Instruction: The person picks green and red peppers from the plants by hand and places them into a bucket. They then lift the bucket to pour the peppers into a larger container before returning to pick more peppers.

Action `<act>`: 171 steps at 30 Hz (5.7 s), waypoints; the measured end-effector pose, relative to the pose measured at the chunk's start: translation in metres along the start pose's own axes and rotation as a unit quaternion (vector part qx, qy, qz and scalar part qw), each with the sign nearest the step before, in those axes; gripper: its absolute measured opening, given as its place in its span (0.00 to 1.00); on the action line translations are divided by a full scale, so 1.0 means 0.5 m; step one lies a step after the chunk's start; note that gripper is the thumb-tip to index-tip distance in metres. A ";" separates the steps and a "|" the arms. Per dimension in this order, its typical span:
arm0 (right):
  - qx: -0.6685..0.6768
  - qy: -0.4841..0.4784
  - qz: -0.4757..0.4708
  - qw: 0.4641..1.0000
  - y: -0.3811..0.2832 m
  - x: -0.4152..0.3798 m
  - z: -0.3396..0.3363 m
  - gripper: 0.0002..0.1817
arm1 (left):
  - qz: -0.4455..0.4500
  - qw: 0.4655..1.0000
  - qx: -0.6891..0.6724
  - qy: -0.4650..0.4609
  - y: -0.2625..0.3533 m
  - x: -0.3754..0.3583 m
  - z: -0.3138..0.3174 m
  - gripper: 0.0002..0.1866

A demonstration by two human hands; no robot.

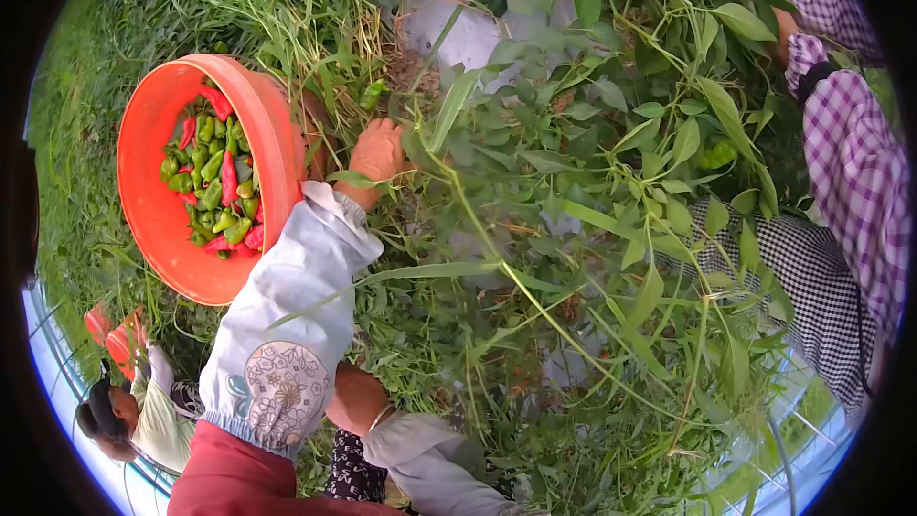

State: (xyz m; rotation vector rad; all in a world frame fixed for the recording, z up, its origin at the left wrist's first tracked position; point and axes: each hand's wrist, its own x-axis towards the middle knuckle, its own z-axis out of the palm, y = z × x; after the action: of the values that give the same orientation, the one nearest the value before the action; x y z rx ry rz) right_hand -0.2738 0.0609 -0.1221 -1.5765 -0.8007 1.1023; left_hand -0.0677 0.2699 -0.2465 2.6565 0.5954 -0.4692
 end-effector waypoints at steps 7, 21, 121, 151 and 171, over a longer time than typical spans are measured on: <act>0.004 -0.007 0.032 0.999 -0.005 0.004 -0.004 0.10 | 0.077 0.960 0.242 0.115 0.035 -0.001 -0.015 0.19; 0.031 -0.099 0.132 0.986 -0.061 0.030 -0.069 0.14 | 0.110 0.954 0.247 0.128 0.024 -0.081 -0.036 0.25; 0.737 0.406 0.007 0.541 0.008 0.029 -0.318 0.09 | -0.190 0.730 -0.633 -0.176 0.159 -0.132 -0.134 0.12; 0.740 0.421 0.067 0.520 0.006 0.031 -0.313 0.09 | -0.187 0.779 -0.597 -0.051 0.097 0.016 -0.092 0.08; 0.740 0.419 0.119 0.513 0.025 0.004 -0.328 0.11 | -0.246 0.961 -0.058 0.114 -0.102 0.202 -0.026 0.15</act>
State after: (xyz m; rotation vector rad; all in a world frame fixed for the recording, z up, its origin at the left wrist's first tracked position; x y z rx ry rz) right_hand -0.1206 0.0006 -0.1227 -0.4095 0.9703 0.5642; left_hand -0.0018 0.3523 -0.2898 2.4525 1.3256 -0.2456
